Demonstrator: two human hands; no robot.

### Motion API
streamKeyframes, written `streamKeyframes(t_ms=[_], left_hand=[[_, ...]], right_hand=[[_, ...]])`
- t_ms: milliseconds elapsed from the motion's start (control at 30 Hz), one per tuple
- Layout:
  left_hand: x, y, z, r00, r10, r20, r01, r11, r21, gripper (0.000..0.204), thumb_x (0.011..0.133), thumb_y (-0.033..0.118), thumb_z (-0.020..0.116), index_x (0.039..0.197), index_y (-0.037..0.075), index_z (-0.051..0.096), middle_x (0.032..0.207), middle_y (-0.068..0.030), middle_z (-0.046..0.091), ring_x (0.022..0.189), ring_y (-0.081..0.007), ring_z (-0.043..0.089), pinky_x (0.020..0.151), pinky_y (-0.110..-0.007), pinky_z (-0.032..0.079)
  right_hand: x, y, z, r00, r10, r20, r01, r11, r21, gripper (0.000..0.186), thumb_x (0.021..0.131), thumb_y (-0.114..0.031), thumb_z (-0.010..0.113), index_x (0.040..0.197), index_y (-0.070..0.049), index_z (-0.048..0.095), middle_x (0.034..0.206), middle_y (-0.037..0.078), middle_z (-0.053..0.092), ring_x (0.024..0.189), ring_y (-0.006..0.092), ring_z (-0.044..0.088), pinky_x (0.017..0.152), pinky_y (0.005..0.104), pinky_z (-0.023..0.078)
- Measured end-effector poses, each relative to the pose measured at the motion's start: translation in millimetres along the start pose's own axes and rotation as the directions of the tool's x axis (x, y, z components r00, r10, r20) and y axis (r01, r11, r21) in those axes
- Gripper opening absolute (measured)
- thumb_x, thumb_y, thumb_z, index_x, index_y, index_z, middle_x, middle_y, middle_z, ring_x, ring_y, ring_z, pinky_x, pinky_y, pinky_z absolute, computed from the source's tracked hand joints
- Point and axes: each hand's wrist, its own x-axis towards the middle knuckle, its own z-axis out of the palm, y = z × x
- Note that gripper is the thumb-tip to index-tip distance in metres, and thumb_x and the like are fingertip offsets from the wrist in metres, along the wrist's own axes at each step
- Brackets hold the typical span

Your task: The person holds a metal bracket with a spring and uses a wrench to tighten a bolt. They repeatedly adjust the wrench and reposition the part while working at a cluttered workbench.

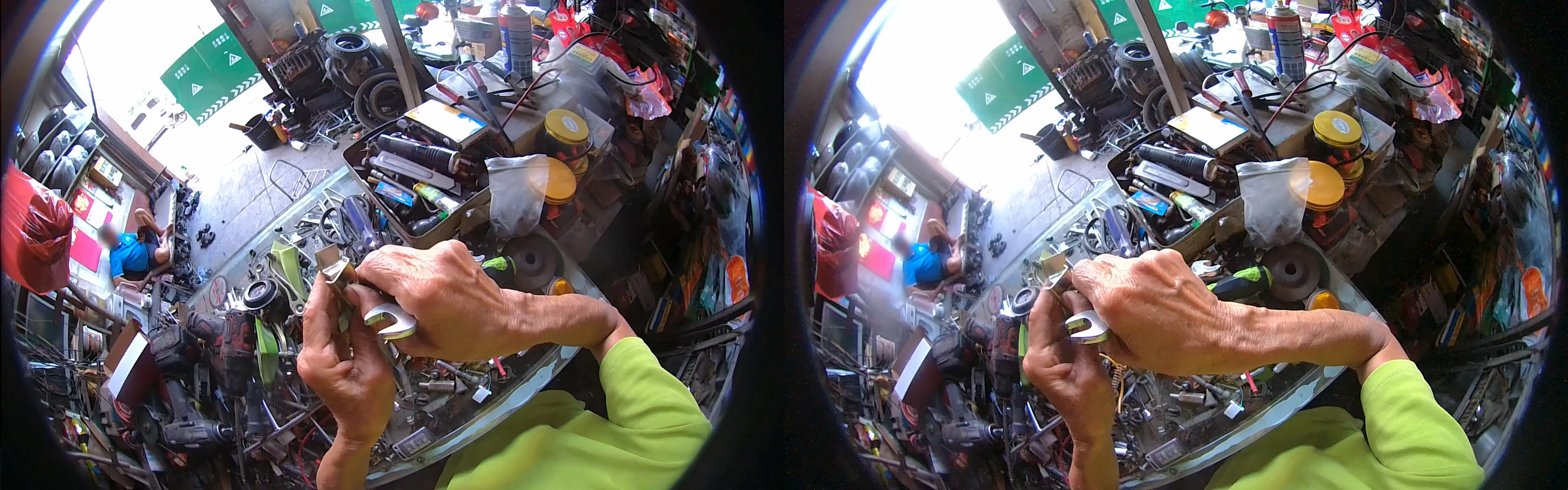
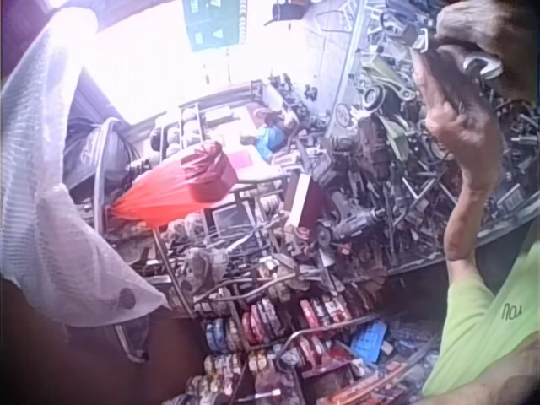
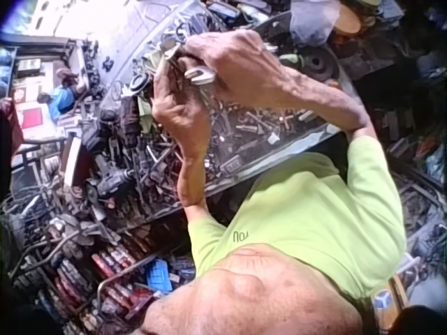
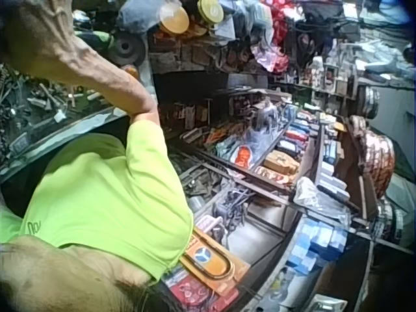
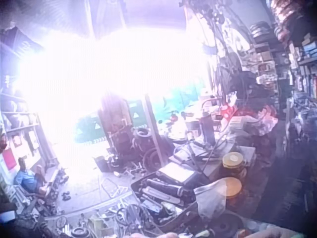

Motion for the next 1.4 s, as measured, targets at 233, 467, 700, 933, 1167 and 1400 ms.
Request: streamKeyframes(t_ms=[233, 467, 700, 933, 1167, 1400], left_hand=[[2.0, 1.8, -2.1, 0.999, 0.051, 0.009, -0.052, 0.996, 0.071, 0.038, 0.091, -0.005, 0.051, 0.128, -0.010, 0.046, 0.105, -0.0130, 0.065, 0.095, -0.0137, 0.060, 0.083, -0.026, 0.049], [0.5, -0.4, -0.6, 0.998, 0.057, 0.008, -0.057, 0.997, 0.045, 0.038, 0.092, -0.004, 0.051, 0.129, -0.009, 0.046, 0.104, -0.0128, 0.065, 0.096, -0.0153, 0.061, 0.084, -0.027, 0.049], [1.1, -1.4, -3.1, 0.998, 0.059, 0.013, -0.060, 0.993, 0.103, 0.037, 0.092, -0.005, 0.050, 0.128, -0.008, 0.047, 0.103, -0.0117, 0.066, 0.093, -0.0136, 0.062, 0.083, -0.026, 0.049], [0.3, -2.0, -0.1, 0.995, 0.094, 0.023, -0.095, 0.994, 0.053, 0.037, 0.091, -0.006, 0.051, 0.128, -0.007, 0.048, 0.105, -0.0124, 0.066, 0.092, -0.0136, 0.062, 0.082, -0.026, 0.050], [0.1, 0.4, 1.4, 0.998, 0.059, -0.013, -0.058, 0.996, 0.075, 0.037, 0.091, -0.006, 0.051, 0.128, -0.007, 0.049, 0.107, -0.0140, 0.066, 0.094, -0.0146, 0.063, 0.083, -0.027, 0.050], [-1.2, -2.5, 1.4, 0.996, 0.089, 0.013, -0.089, 0.995, 0.050, 0.039, 0.093, -0.003, 0.049, 0.131, -0.009, 0.044, 0.112, -0.0148, 0.062, 0.101, -0.0161, 0.059, 0.086, -0.027, 0.049]], right_hand=[[-0.5, -4.3, -4.1, 1.000, 0.002, 0.014, -0.002, 0.999, -0.033, 0.055, 0.060, -0.013, 0.076, 0.107, 0.001, 0.052, 0.087, 0.014, 0.058, 0.081, 0.0322, 0.062, 0.055, 0.0386, 0.049], [2.9, 2.5, -1.1, 1.000, 0.019, 0.006, -0.020, 0.993, 0.119, 0.038, 0.067, -0.011, 0.069, 0.098, 0.002, 0.052, 0.087, 0.019, 0.059, 0.080, 0.0383, 0.061, 0.068, 0.0440, 0.049], [2.3, -5.3, -7.6, 0.997, 0.053, 0.050, -0.054, 0.998, 0.017, 0.046, 0.067, -0.011, 0.072, 0.106, 0.002, 0.052, 0.091, 0.016, 0.060, 0.085, 0.0360, 0.062, 0.065, 0.0412, 0.051], [1.2, 1.5, -4.1, 0.999, 0.032, 0.005, -0.032, 0.997, 0.063, 0.040, 0.068, -0.013, 0.070, 0.101, 0.003, 0.054, 0.088, 0.017, 0.059, 0.082, 0.0357, 0.061, 0.066, 0.0412, 0.050], [2.3, -5.6, -8.2, 0.998, 0.038, 0.054, -0.040, 0.999, 0.034, 0.036, 0.073, -0.014, 0.068, 0.102, 0.003, 0.054, 0.088, 0.017, 0.059, 0.081, 0.0359, 0.061, 0.065, 0.0418, 0.050], [2.4, 1.6, -3.0, 0.997, 0.051, 0.051, -0.054, 0.997, 0.061, 0.030, 0.077, -0.014, 0.066, 0.100, 0.002, 0.054, 0.088, 0.016, 0.059, 0.082, 0.0353, 0.061, 0.066, 0.0415, 0.050]])
